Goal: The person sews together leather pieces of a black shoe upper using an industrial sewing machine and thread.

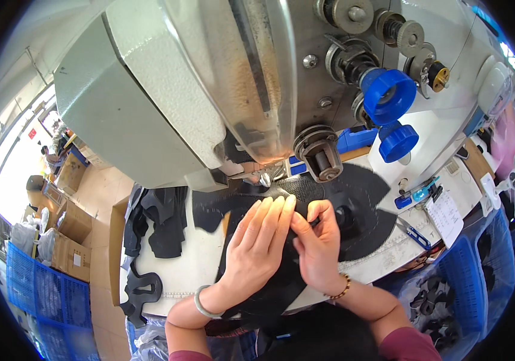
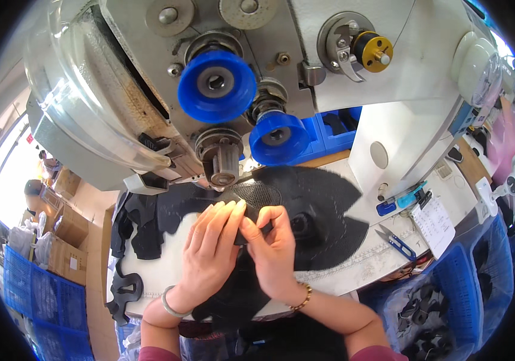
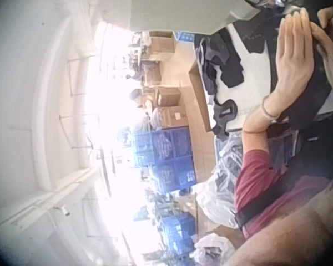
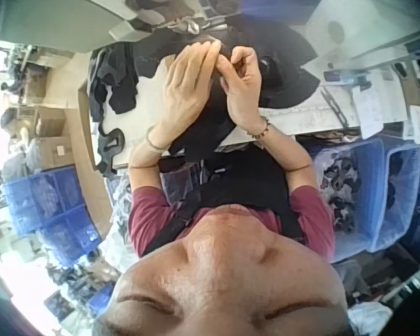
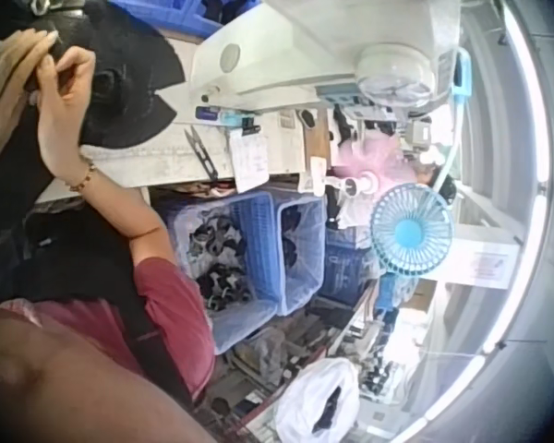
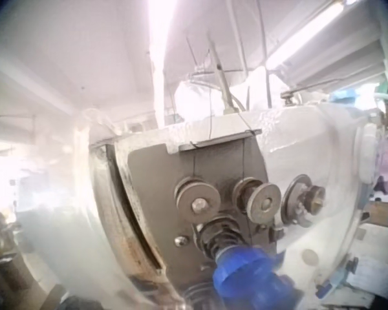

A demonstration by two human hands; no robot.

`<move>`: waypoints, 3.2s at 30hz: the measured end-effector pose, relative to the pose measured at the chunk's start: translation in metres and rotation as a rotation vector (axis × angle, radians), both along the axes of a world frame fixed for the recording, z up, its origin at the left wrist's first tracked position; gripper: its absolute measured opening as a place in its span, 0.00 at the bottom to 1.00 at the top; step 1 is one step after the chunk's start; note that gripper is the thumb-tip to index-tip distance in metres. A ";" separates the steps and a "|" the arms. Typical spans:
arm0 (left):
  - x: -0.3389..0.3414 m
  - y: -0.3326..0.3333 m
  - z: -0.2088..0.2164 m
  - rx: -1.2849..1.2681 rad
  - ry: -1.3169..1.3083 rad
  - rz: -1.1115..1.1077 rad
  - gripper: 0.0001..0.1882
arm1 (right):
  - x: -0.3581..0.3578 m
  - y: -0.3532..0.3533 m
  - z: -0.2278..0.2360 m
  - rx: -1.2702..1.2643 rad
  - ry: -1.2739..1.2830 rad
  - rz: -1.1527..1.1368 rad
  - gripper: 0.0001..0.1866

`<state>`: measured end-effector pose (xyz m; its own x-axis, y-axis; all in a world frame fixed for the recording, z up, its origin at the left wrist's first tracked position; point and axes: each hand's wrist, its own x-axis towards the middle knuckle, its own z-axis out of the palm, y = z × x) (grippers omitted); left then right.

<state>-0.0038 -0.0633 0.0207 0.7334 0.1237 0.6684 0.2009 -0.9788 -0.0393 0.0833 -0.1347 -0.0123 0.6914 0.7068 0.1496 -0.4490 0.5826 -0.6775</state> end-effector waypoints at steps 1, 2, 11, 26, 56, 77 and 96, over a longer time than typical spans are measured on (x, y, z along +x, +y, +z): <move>0.002 0.004 -0.002 0.081 -0.017 0.003 0.25 | -0.007 0.001 0.002 -0.008 0.044 -0.027 0.10; 0.002 0.008 -0.002 0.164 -0.033 0.007 0.23 | -0.011 0.001 0.000 0.001 0.036 -0.045 0.08; -0.006 0.028 0.001 0.179 -0.054 -0.095 0.22 | 0.039 -0.080 0.037 -0.169 -1.056 -0.069 0.09; -0.003 0.031 -0.010 -0.059 -0.174 -0.102 0.23 | 0.099 -0.055 0.022 -0.321 -1.081 -0.129 0.09; 0.030 -0.056 -0.036 -0.863 -0.050 -0.056 0.06 | 0.130 -0.050 0.015 -0.383 -1.148 0.259 0.10; 0.033 -0.058 -0.035 -1.157 -0.114 -0.038 0.07 | 0.134 -0.049 0.010 -0.320 -1.069 0.254 0.16; -0.004 -0.024 -0.033 -0.163 -0.123 0.116 0.17 | 0.125 -0.036 0.016 -0.451 -0.468 0.634 0.12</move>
